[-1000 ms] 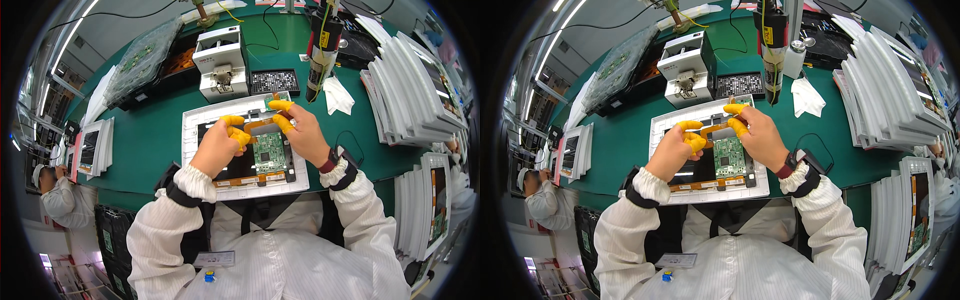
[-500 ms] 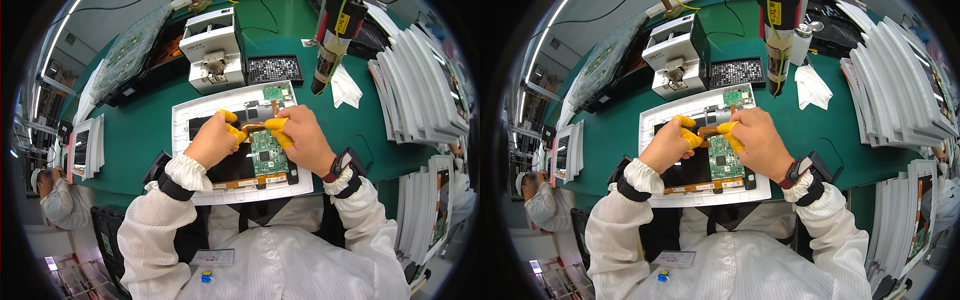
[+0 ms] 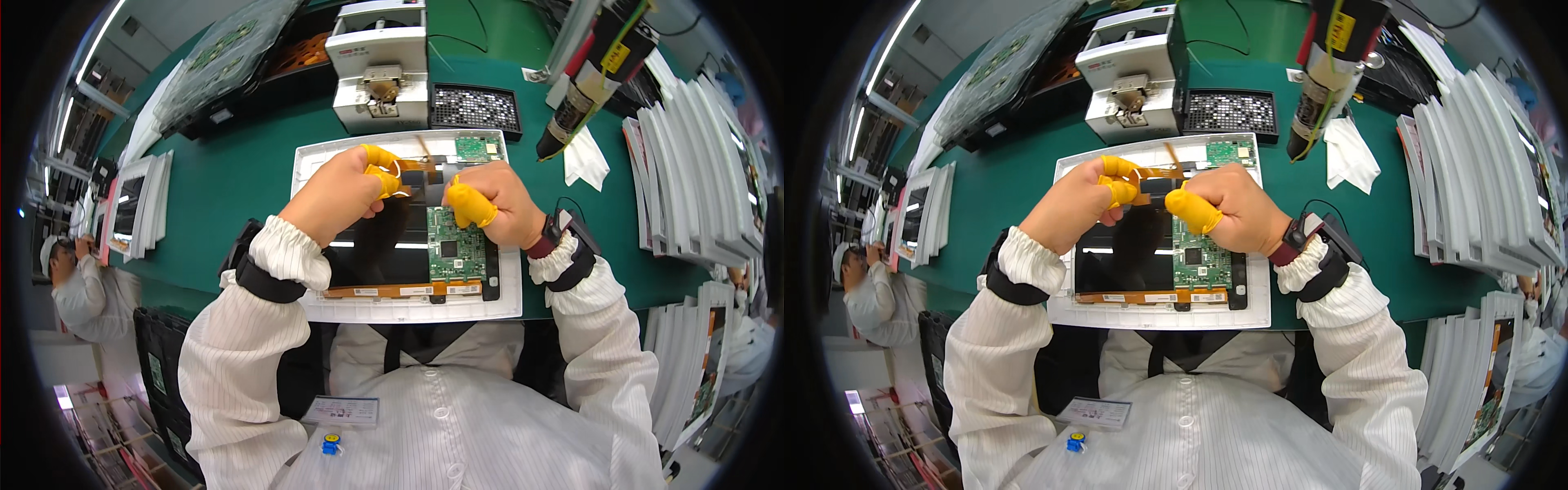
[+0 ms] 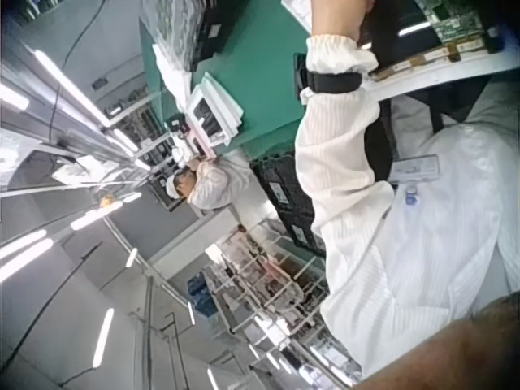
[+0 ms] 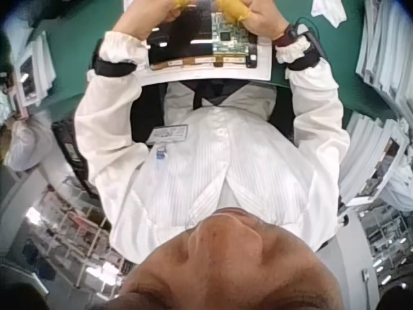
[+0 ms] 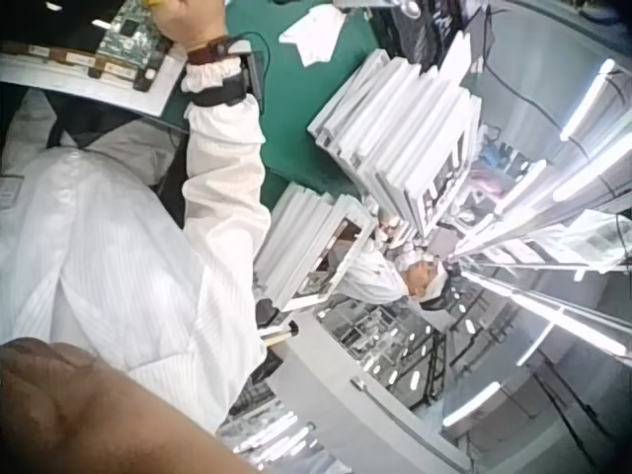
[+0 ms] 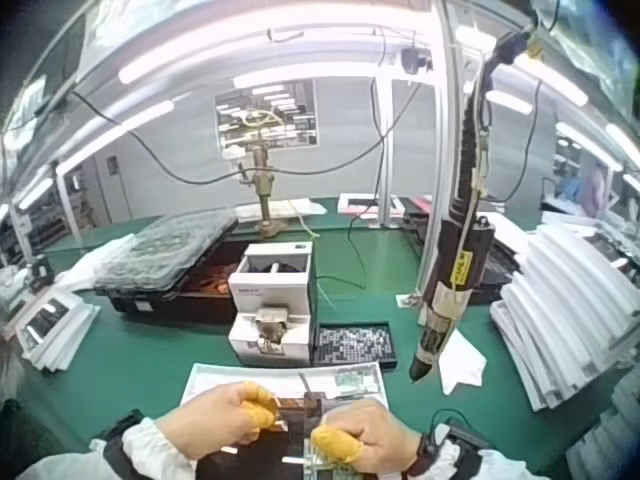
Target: Assembling the internal circuit boards and wiring for flat-panel display units in a factory setting.
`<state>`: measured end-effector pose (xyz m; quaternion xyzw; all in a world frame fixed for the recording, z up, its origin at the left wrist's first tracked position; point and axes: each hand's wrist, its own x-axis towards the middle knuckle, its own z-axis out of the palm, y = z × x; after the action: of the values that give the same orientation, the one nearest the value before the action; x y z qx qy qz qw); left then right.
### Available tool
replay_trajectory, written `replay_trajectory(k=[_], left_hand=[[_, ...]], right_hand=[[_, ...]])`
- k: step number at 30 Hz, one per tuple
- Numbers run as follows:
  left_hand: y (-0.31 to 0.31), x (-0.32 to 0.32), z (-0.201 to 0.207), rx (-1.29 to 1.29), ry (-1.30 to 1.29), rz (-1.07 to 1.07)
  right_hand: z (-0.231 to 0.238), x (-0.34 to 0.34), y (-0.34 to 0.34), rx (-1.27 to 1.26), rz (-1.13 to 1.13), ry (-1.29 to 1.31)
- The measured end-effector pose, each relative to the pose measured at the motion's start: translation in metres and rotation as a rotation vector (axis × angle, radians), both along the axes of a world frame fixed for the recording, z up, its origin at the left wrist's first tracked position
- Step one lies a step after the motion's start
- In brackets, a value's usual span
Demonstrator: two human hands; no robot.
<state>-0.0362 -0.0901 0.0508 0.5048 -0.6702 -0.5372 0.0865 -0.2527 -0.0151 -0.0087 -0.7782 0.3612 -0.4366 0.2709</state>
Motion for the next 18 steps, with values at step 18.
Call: replay_trajectory(k=[18], left_hand=[[0.004,0.035,0.009,0.006,0.163,0.033]], right_hand=[[0.002,0.023,-0.011,-0.122,0.195,0.388]])
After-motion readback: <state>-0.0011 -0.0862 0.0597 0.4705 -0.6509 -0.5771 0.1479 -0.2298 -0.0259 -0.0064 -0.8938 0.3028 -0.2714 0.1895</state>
